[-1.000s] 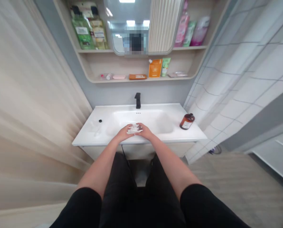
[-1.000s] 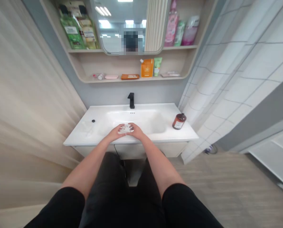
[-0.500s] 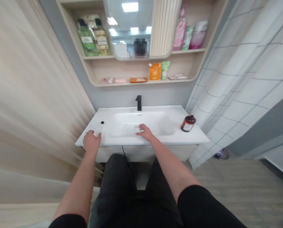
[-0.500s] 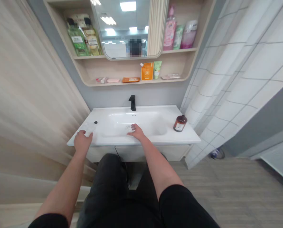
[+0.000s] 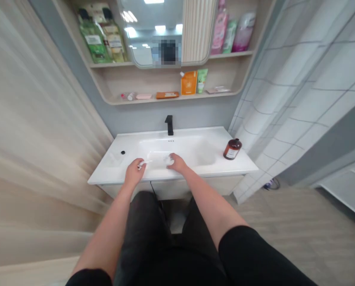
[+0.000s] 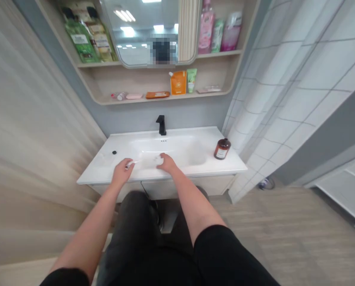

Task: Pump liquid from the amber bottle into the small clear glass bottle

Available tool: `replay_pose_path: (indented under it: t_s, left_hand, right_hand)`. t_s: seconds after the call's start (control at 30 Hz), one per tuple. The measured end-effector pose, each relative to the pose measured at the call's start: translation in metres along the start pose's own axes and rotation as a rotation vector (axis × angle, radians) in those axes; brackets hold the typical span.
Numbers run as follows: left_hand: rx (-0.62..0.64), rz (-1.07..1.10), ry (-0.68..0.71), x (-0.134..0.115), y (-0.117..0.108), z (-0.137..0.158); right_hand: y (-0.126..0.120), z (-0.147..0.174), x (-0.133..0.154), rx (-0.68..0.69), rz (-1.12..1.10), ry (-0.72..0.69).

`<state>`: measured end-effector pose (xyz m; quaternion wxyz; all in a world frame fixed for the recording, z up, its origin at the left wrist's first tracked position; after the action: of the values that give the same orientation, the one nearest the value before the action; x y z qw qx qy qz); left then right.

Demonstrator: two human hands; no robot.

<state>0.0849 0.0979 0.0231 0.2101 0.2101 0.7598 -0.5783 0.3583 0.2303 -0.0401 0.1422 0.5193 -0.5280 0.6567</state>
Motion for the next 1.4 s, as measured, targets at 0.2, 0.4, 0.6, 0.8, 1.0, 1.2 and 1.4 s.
replay_pose_path:
  t_s: [0.2,0.4,0.6,0.8,1.0,1.2,1.4]
  left_hand:
    - [0.108,0.264,-0.053,-0.033,0.059,-0.048]
    - [0.066,0.401,-0.097,-0.01,0.071,-0.062]
    - [0.059,0.388,-0.087,-0.002,0.077,-0.067]
    - [0.063,0.354,-0.093,-0.004,0.077,-0.068]
    - [0.16,0.324,-0.033,-0.017,0.083,-0.067]
    - [0.27,0.335,-0.052,-0.028,0.101,-0.075]
    - [0.281,0.338,0.011,-0.046,0.112,-0.082]
  right_hand:
    - [0.003,0.0,0.001,-0.003,0.143,0.06]
    - [0.004,0.0,0.003,0.032,0.213,0.125]
    - [0.001,0.007,0.012,0.005,0.355,0.197]
    - [0.001,0.014,0.023,-0.008,0.426,0.191]
    - [0.005,0.012,0.026,0.029,0.399,0.149]
    - [0.007,0.01,0.028,0.047,0.332,0.072]
    - [0.007,0.007,0.019,0.06,0.294,0.096]
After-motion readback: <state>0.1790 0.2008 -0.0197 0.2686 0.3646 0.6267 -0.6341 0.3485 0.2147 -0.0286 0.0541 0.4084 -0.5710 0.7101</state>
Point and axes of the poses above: each hand's wrist, its own z-axis away from the middle knuckle, its own y-axis out of the palm, x = y × z, the point moved 8 cm from there along -z, towards the middle knuckle, and after that the axes turned 14 degrees about x, right-handed, at the moved point
